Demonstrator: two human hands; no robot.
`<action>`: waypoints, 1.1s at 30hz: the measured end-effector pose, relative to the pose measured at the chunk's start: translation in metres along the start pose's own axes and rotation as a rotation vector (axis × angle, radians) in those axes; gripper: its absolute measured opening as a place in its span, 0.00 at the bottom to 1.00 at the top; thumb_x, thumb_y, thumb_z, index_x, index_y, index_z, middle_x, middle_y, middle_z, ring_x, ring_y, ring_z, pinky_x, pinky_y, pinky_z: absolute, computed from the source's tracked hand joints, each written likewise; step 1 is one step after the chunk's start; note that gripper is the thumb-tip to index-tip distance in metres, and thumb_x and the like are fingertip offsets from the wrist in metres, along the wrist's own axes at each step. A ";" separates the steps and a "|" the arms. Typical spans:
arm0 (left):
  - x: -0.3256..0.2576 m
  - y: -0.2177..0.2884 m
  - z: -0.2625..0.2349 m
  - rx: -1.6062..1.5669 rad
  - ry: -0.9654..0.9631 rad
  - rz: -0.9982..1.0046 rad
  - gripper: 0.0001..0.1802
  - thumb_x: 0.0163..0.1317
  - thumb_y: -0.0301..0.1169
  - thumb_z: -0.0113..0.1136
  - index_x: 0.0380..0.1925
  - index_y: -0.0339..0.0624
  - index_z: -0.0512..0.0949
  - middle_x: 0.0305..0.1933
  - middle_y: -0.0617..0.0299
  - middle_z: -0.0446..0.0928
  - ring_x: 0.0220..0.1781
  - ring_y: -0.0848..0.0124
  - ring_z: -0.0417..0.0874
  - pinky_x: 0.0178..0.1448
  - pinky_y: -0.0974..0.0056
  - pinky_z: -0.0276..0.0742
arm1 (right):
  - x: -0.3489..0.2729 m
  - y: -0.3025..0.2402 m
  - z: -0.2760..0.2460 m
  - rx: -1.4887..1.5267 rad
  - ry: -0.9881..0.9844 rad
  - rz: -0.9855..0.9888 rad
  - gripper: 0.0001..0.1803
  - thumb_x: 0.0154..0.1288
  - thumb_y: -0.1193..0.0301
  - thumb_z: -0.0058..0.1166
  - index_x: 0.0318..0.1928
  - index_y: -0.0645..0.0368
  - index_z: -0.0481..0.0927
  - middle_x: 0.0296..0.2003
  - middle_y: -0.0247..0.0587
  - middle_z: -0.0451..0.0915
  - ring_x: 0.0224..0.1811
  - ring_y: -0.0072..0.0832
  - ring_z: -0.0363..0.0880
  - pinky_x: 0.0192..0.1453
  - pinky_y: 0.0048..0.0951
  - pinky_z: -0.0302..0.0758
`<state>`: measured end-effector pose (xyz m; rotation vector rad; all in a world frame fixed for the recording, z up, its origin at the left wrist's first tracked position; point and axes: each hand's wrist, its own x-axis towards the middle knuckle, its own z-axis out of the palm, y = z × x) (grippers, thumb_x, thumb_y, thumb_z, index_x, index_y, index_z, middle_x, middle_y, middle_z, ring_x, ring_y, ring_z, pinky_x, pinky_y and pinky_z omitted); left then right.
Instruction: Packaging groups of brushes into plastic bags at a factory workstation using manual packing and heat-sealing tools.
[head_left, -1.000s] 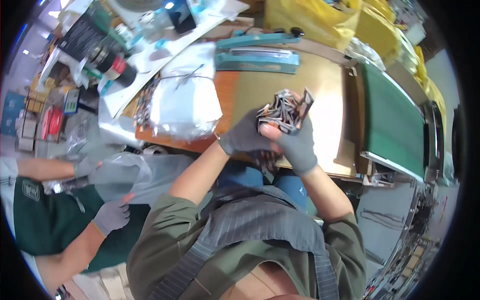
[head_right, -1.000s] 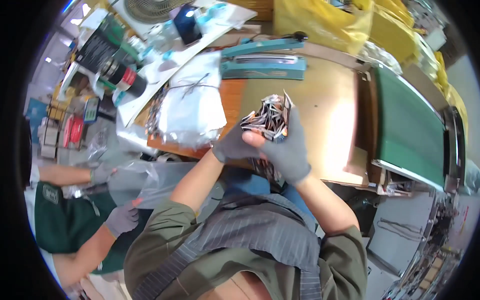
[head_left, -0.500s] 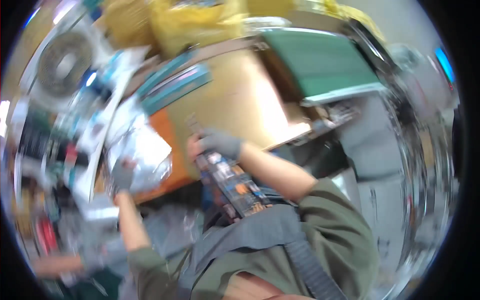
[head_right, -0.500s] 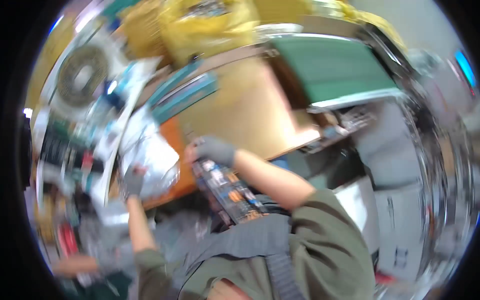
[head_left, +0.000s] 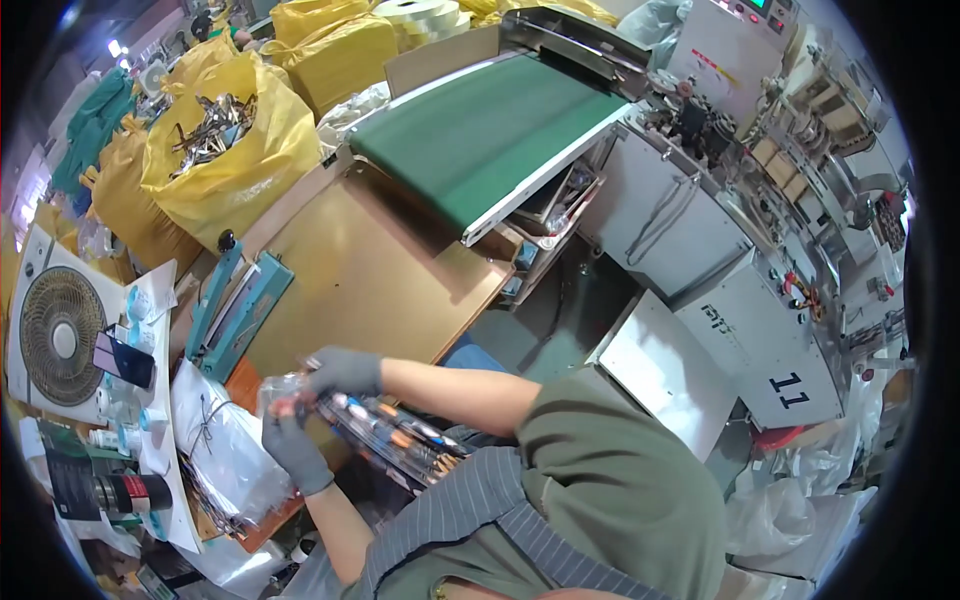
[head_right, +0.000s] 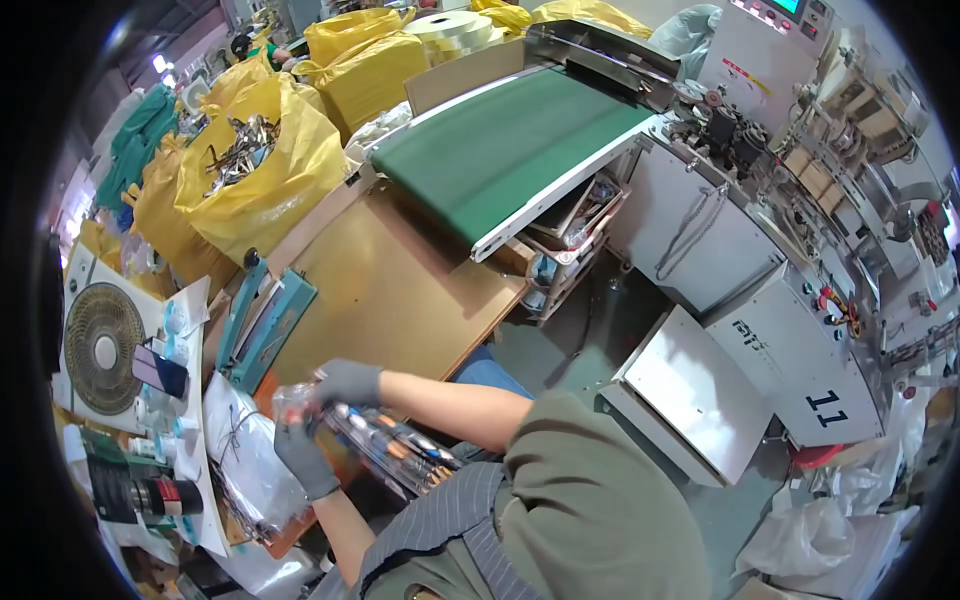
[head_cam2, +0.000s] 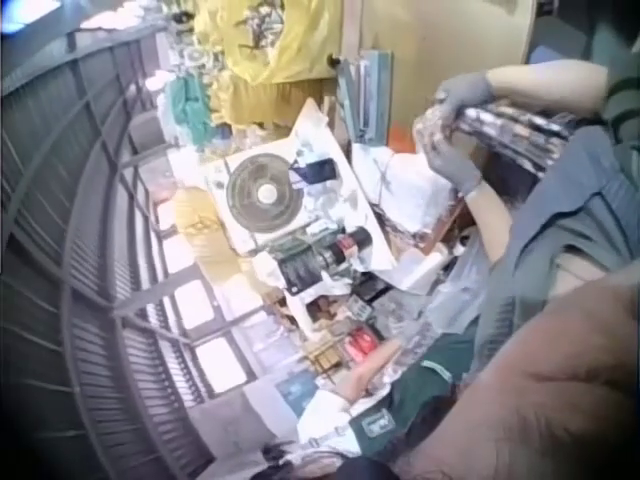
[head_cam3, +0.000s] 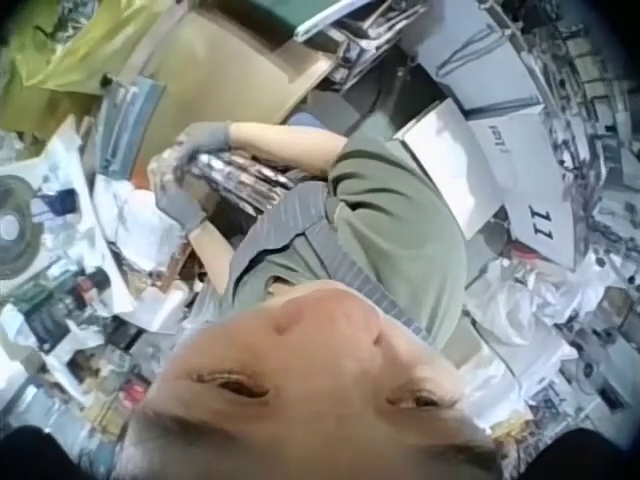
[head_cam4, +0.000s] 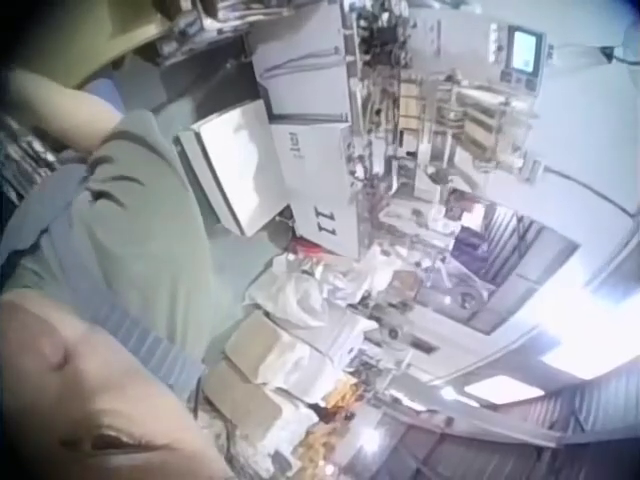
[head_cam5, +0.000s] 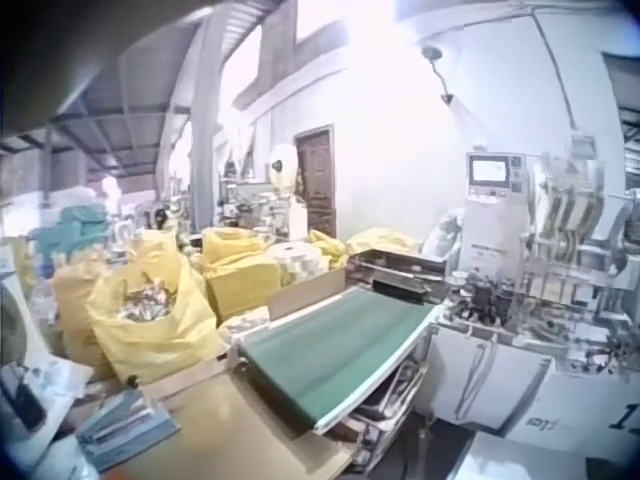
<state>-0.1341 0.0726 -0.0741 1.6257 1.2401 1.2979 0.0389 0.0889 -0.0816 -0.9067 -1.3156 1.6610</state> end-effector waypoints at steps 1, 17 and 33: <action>0.007 0.004 -0.001 -0.398 0.122 -0.303 0.12 0.66 0.36 0.51 0.31 0.36 0.74 0.25 0.66 0.70 0.25 0.78 0.69 0.32 0.72 0.70 | -0.008 0.000 -0.016 -0.067 0.114 0.089 0.16 0.47 0.66 0.56 0.34 0.64 0.82 0.28 0.40 0.81 0.27 0.26 0.77 0.36 0.27 0.73; -0.030 0.016 0.039 0.145 -0.185 0.155 0.21 0.63 0.44 0.51 0.18 0.39 0.66 0.16 0.60 0.62 0.20 0.70 0.64 0.26 0.62 0.61 | -0.051 0.001 -0.019 0.802 -0.078 -0.215 0.21 0.64 0.56 0.52 0.50 0.58 0.70 0.39 0.37 0.78 0.36 0.20 0.78 0.39 0.23 0.77; 0.067 0.083 0.014 0.384 -0.107 0.201 0.08 0.61 0.31 0.56 0.30 0.36 0.74 0.25 0.65 0.73 0.27 0.75 0.72 0.33 0.68 0.68 | -0.059 -0.101 -0.022 -1.084 0.473 -0.656 0.09 0.52 0.67 0.54 0.34 0.54 0.71 0.29 0.46 0.78 0.30 0.46 0.78 0.32 0.41 0.73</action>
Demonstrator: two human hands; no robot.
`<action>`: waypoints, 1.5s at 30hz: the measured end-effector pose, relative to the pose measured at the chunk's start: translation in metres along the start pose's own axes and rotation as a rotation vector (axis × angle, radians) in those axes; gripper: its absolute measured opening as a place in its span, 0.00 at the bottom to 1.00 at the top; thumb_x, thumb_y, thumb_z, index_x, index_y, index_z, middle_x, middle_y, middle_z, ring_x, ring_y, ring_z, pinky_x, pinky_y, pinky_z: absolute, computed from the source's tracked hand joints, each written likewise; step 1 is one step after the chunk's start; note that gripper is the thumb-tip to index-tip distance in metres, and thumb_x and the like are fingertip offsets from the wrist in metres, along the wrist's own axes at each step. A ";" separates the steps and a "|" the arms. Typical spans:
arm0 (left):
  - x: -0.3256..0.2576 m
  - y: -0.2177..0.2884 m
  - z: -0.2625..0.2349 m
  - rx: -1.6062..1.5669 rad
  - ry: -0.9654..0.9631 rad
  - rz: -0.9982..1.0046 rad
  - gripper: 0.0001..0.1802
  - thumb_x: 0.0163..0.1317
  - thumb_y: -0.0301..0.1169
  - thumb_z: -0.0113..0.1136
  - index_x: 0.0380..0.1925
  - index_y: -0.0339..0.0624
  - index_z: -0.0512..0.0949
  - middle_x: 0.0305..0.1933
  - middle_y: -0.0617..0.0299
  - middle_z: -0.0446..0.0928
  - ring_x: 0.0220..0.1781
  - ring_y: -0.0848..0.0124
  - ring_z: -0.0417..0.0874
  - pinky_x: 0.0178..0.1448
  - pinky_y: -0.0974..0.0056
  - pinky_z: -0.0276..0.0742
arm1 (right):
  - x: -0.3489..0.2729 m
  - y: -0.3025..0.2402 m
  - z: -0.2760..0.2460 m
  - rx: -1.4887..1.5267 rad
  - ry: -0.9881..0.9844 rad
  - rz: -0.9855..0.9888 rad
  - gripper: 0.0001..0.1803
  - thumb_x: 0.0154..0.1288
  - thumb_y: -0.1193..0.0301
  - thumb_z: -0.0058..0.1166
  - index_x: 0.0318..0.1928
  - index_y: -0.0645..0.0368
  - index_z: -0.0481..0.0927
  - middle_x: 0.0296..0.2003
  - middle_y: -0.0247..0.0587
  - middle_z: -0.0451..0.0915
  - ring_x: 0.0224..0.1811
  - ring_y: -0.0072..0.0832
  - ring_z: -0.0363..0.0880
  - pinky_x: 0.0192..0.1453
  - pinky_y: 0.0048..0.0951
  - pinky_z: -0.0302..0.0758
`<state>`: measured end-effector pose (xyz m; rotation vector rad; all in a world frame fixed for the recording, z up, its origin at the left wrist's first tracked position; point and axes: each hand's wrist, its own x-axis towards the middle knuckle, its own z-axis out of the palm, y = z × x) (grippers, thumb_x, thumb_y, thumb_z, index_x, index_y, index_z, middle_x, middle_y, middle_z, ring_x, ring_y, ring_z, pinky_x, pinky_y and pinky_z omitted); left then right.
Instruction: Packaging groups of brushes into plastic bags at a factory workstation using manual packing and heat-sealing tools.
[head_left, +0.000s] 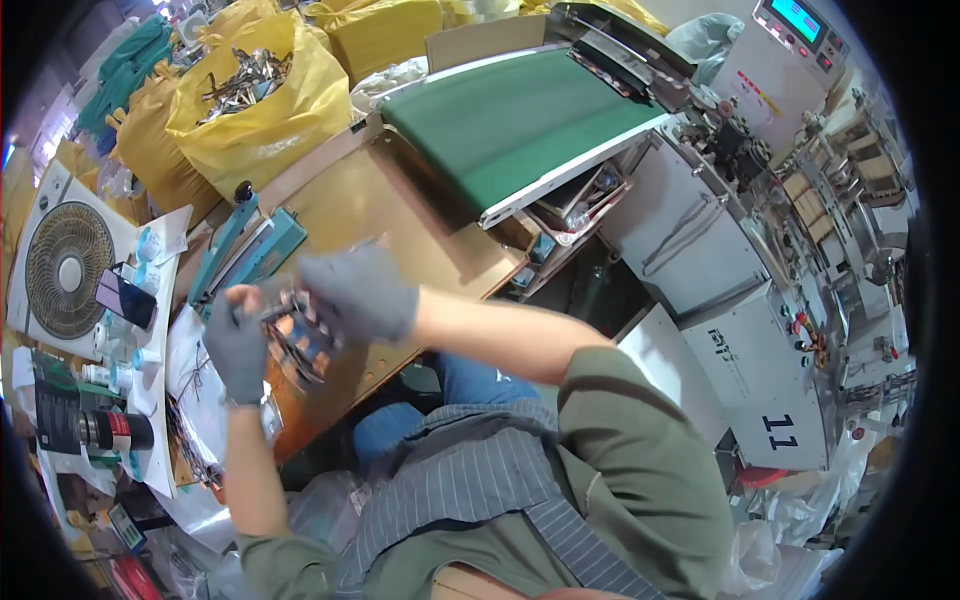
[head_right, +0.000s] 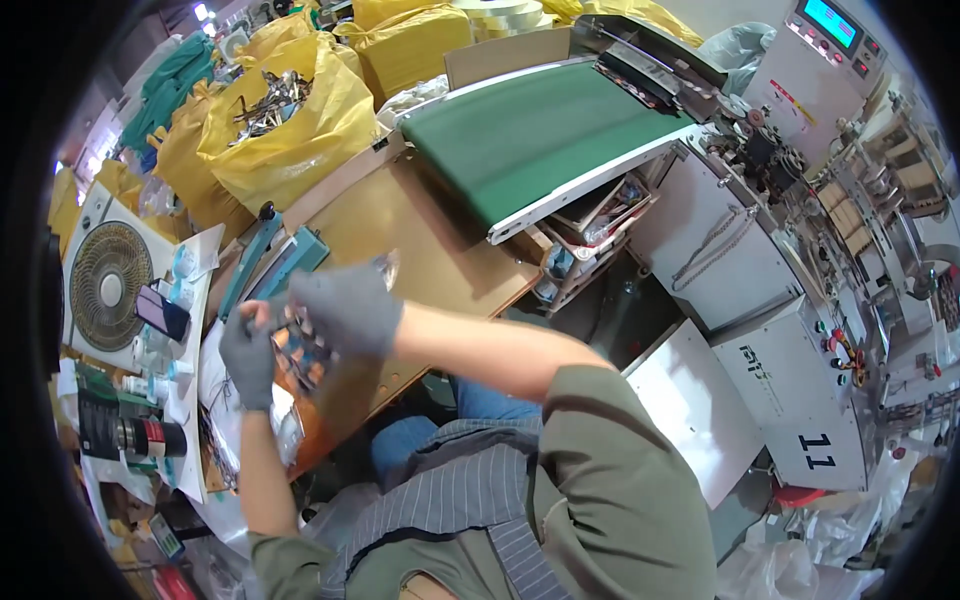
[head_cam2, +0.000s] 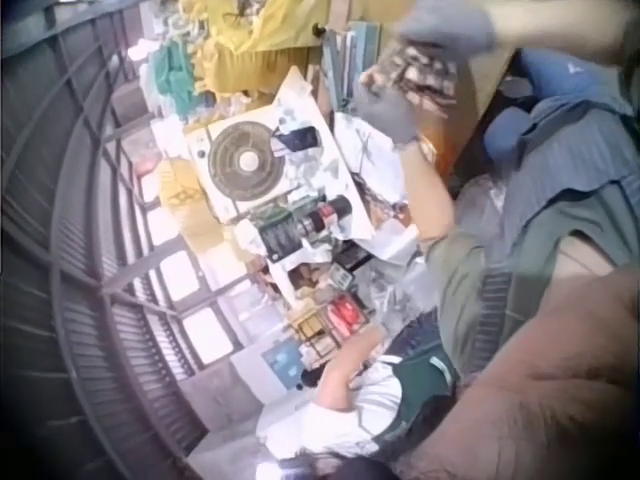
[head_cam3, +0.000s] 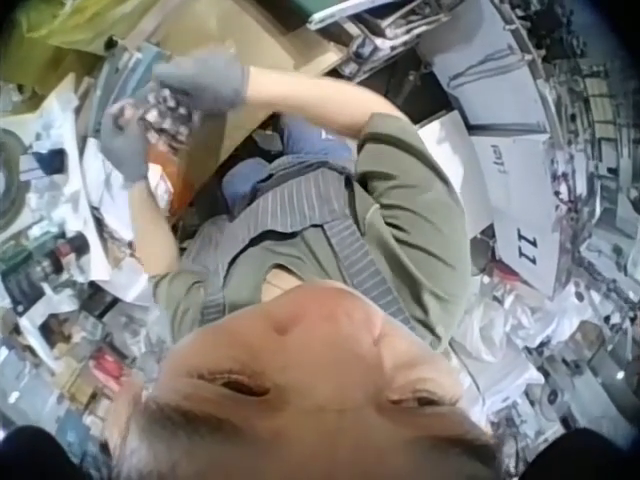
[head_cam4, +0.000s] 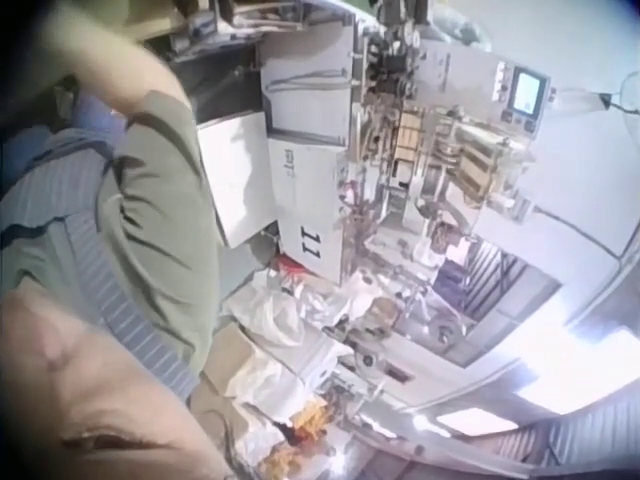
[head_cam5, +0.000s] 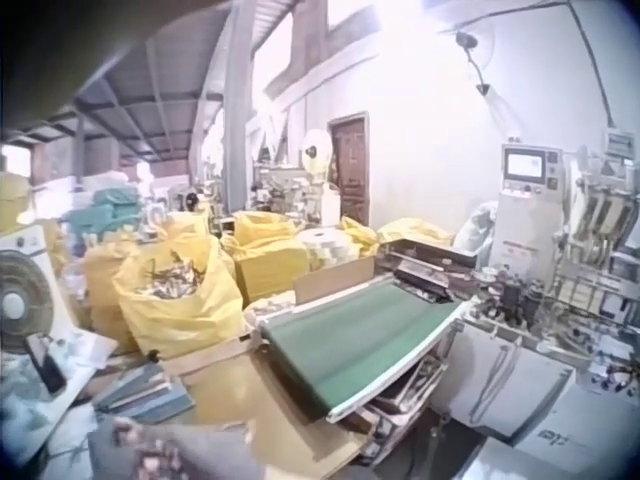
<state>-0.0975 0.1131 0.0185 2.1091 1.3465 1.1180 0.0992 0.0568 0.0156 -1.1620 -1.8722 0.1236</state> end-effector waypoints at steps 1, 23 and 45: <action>0.012 -0.017 -0.011 0.105 -0.151 -0.060 0.11 0.62 0.33 0.54 0.31 0.34 0.75 0.23 0.66 0.74 0.24 0.76 0.72 0.30 0.69 0.68 | 0.017 0.014 0.001 -0.112 -0.128 0.136 0.09 0.52 0.68 0.53 0.35 0.54 0.72 0.29 0.47 0.78 0.31 0.47 0.78 0.33 0.42 0.72; 0.022 0.031 -0.059 -0.461 -0.235 -0.248 0.13 0.64 0.29 0.49 0.41 0.31 0.76 0.26 0.59 0.78 0.22 0.79 0.78 0.24 0.75 0.73 | 0.091 0.001 -0.033 -0.193 0.022 -0.150 0.23 0.58 0.62 0.59 0.48 0.62 0.68 0.31 0.41 0.78 0.34 0.30 0.79 0.37 0.31 0.75; 0.049 -0.222 0.037 -0.971 0.073 -0.705 0.14 0.48 0.30 0.69 0.35 0.36 0.81 0.34 0.63 0.81 0.32 0.76 0.79 0.37 0.70 0.73 | 0.247 0.087 0.190 -0.228 -0.184 0.141 0.22 0.58 0.49 0.51 0.40 0.54 0.77 0.42 0.49 0.77 0.40 0.48 0.78 0.44 0.41 0.74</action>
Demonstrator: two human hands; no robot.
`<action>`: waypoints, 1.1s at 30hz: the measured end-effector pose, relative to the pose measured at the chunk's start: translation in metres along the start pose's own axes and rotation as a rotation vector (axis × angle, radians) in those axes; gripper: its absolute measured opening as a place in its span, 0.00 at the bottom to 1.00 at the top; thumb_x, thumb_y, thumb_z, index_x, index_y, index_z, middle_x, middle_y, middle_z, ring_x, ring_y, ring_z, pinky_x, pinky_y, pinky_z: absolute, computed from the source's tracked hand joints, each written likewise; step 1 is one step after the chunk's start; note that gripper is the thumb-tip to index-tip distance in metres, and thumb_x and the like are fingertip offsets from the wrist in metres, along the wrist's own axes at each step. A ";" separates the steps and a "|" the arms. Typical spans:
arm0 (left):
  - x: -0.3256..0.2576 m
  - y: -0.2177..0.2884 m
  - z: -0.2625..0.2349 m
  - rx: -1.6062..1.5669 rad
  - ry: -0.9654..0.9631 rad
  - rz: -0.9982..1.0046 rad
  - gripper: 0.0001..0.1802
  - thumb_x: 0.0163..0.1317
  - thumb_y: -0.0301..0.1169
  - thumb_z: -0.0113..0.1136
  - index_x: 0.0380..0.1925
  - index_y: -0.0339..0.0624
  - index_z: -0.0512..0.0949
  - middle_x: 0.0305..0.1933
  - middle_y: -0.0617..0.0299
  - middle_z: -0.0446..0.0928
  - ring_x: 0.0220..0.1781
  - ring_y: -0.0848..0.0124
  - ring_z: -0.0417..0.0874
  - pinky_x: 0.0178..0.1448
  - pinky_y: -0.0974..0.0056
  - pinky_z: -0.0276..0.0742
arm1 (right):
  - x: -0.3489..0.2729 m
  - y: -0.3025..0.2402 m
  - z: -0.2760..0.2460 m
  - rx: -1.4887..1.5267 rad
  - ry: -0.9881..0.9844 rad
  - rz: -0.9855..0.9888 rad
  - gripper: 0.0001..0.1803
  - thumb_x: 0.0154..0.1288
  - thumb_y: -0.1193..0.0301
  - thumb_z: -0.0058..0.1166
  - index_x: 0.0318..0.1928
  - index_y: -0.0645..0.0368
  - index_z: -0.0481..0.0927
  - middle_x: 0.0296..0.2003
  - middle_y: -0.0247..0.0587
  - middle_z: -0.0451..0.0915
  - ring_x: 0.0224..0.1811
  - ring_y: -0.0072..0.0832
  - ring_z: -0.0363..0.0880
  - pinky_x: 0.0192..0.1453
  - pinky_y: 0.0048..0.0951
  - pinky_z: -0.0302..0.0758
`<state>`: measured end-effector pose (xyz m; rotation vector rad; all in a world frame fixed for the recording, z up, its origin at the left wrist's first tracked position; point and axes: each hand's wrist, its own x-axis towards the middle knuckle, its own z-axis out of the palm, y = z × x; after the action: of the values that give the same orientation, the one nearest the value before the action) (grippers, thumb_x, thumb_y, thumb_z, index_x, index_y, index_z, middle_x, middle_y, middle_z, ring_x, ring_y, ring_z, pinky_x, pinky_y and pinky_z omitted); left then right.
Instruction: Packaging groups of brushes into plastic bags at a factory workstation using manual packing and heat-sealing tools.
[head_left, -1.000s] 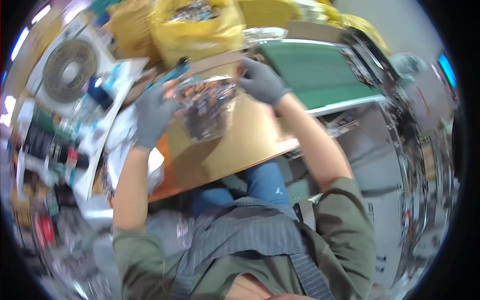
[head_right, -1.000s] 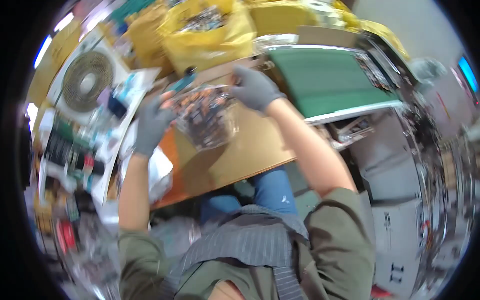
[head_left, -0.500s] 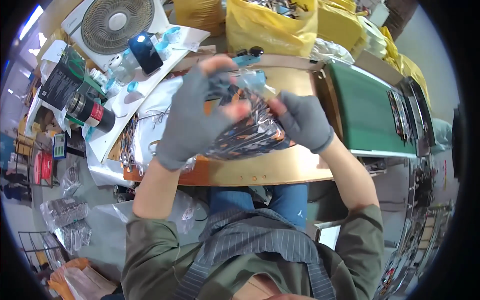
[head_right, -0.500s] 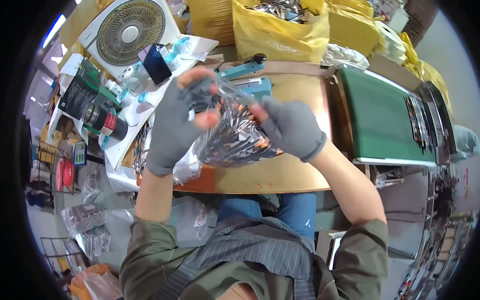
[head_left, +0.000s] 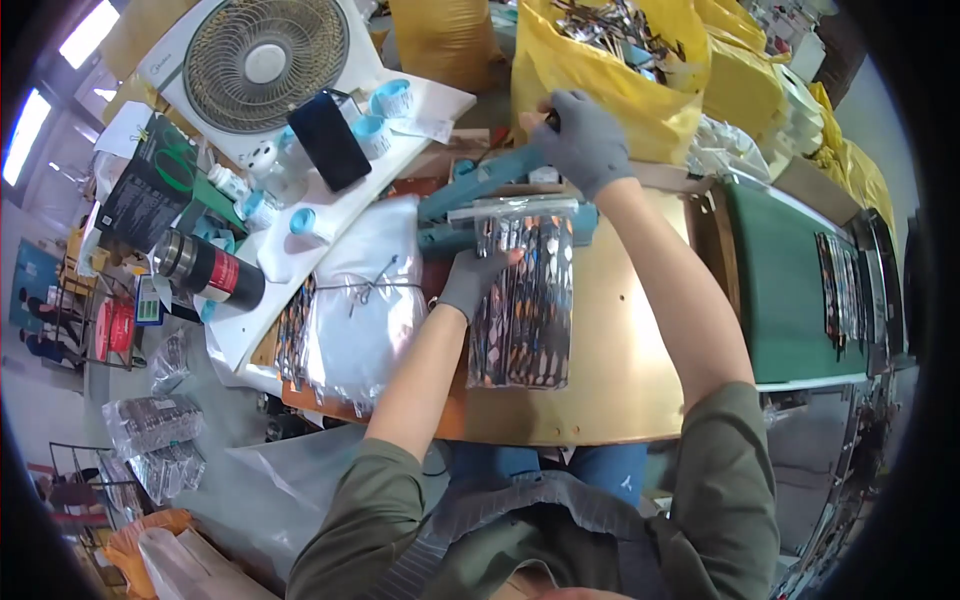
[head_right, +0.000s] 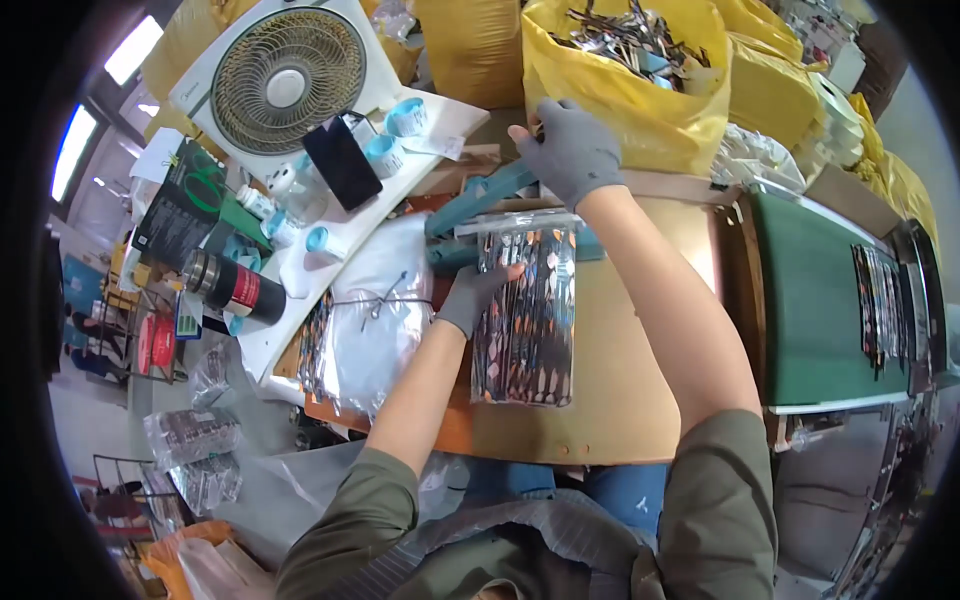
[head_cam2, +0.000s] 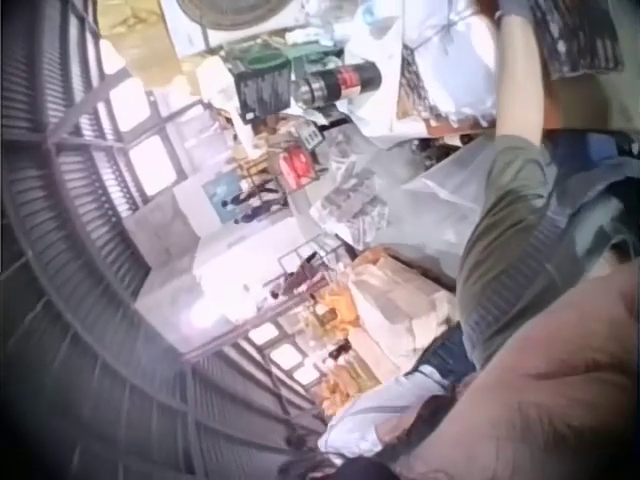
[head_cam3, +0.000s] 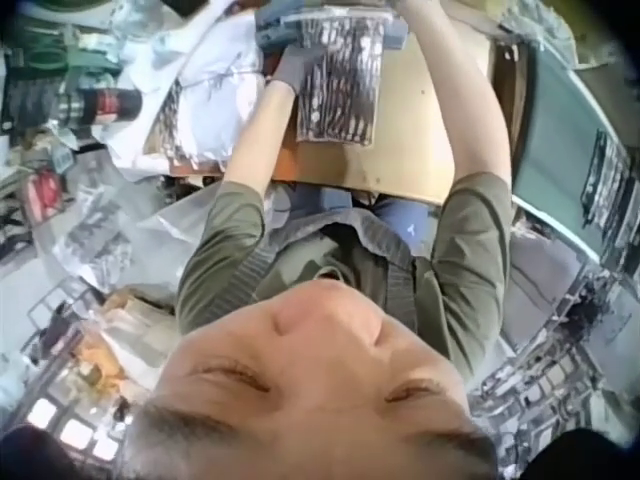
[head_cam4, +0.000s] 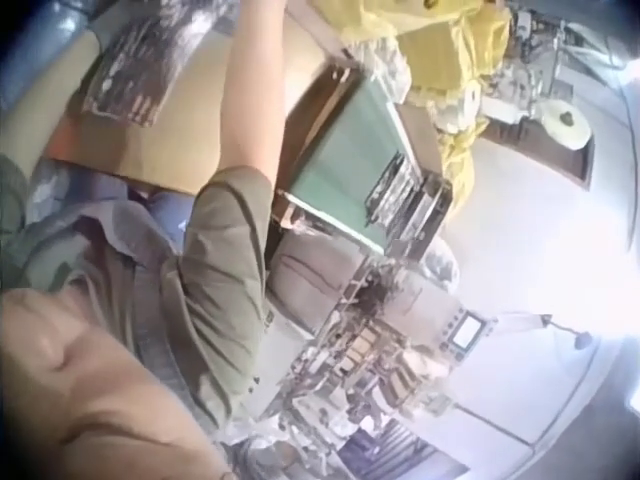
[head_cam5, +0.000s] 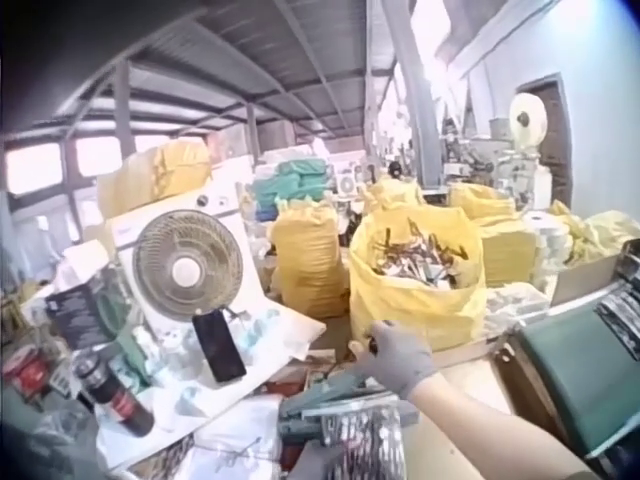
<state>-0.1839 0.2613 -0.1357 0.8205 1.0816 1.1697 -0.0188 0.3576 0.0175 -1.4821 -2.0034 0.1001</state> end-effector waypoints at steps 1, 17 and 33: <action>0.006 0.009 -0.001 0.026 0.070 -0.132 0.15 0.47 0.33 0.70 0.34 0.37 0.81 0.33 0.64 0.80 0.30 0.75 0.78 0.33 0.69 0.72 | 0.003 -0.005 -0.003 0.007 0.046 -0.053 0.20 0.58 0.51 0.52 0.36 0.57 0.77 0.37 0.49 0.77 0.37 0.48 0.77 0.41 0.40 0.73; 0.023 -0.002 -0.030 0.096 0.128 -0.069 0.22 0.51 0.30 0.67 0.44 0.30 0.76 0.42 0.59 0.78 0.39 0.69 0.80 0.44 0.65 0.76 | -0.031 0.075 0.077 0.078 0.004 0.240 0.09 0.46 0.67 0.53 0.27 0.57 0.79 0.29 0.49 0.79 0.33 0.45 0.80 0.37 0.43 0.75; -0.002 -0.024 0.139 0.993 -0.152 0.492 0.18 0.60 0.39 0.56 0.45 0.39 0.73 0.38 0.61 0.75 0.39 0.71 0.75 0.42 0.68 0.71 | -0.184 0.393 -0.236 -0.412 0.013 1.002 0.47 0.42 0.30 0.50 0.43 0.64 0.79 0.43 0.62 0.77 0.48 0.48 0.77 0.53 0.40 0.71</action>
<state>-0.0439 0.2589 -0.1154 1.9987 1.3727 0.8863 0.4630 0.2667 -0.0397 -2.6113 -1.1193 0.0905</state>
